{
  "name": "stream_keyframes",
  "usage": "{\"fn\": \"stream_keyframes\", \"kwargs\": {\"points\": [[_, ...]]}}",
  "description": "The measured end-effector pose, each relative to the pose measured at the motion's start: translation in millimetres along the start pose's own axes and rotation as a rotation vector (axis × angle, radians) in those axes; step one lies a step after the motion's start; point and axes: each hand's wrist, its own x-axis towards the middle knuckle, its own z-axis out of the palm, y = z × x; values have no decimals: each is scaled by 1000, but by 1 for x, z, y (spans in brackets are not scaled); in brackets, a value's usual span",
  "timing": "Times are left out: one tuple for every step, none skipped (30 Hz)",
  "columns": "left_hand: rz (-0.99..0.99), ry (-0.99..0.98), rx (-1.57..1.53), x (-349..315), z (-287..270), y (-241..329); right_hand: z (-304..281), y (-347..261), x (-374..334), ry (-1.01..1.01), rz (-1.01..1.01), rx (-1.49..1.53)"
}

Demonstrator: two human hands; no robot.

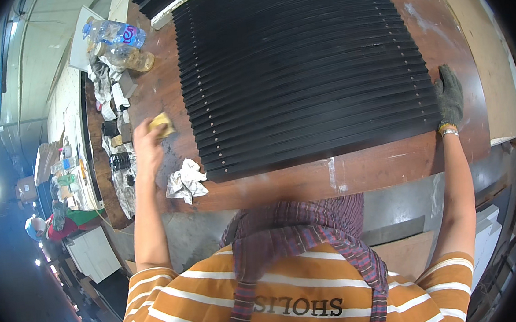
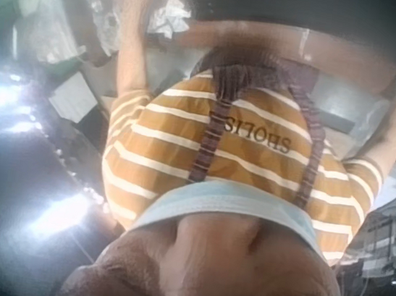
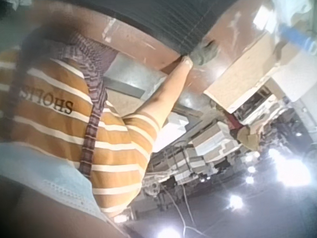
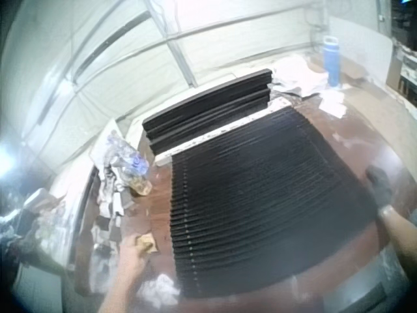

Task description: The person wipes a stack of black rubber mats on a workbench using a sponge and a white cloth. They alternate between scrubbing with the sponge and wiping with the cloth, handling the mats one at a time and moving them aside after cleaning.

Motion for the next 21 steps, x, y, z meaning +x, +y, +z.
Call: {"fn": "stream_keyframes", "kwargs": {"points": [[-74, 44, -146, -7, -4, -8, 0, 0, 0, -1, -12, -1], [-118, 78, -542, -18, -7, -13, 1, 0, 0, -4, -13, -15], [-222, 28, -926, -30, -10, -19, 1, 0, 0, -7, -17, -8], [-313, 44, -1306, -48, -8, -13, 1, 0, -1, -12, -12, -11], [-358, -5, -1727, -68, -4, 1, 1, 0, 0, 15, -35, -8], [-391, -42, -1982, -89, 1, 15, 1, 0, 0, -7, -5, -7], [-450, -19, -2134, -107, 5, 26, 2, 0, 0, -4, -2, -1], [-567, 24, -2147, -118, 9, 31, 1, 0, 1, 2, 7, -2], [-676, 49, -2195, -125, 10, 33, 1, 0, 1, -6, 6, 5], [-794, 123, -2166, -126, 11, 35, 1, -1, 1, -8, 11, 8], [-694, 165, -2085, -124, 9, 36, 1, -1, 1, -9, 13, 9], [-682, 199, -1973, -114, 6, 34, 1, -1, 2, -11, 5, 9], [-774, 231, -1810, -99, 3, 35, 0, 0, 1, -11, 0, 7], [-631, 189, -1727, -86, 0, 41, 0, 0, 2, -1, -4, 1], [-503, 84, -1513, -67, -4, 48, -1, 0, 2, -13, 6, 5], [-344, 55, -1320, -52, -4, 66, -1, 0, 2, -19, 17, 7], [-62, 121, -957, -43, 0, 91, -1, 1, 2, -19, 29, 0], [203, 210, -708, -34, 7, 117, -1, 2, 2, -24, 16, 1], [364, 191, -623, -30, 15, 140, -1, 3, 2, -19, 3, -4], [601, 117, -501, -23, 19, 151, 0, 4, 2, -3, -19, -17], [673, 109, -415, -27, 22, 159, 1, 6, 2, -16, -7, -10]]}}
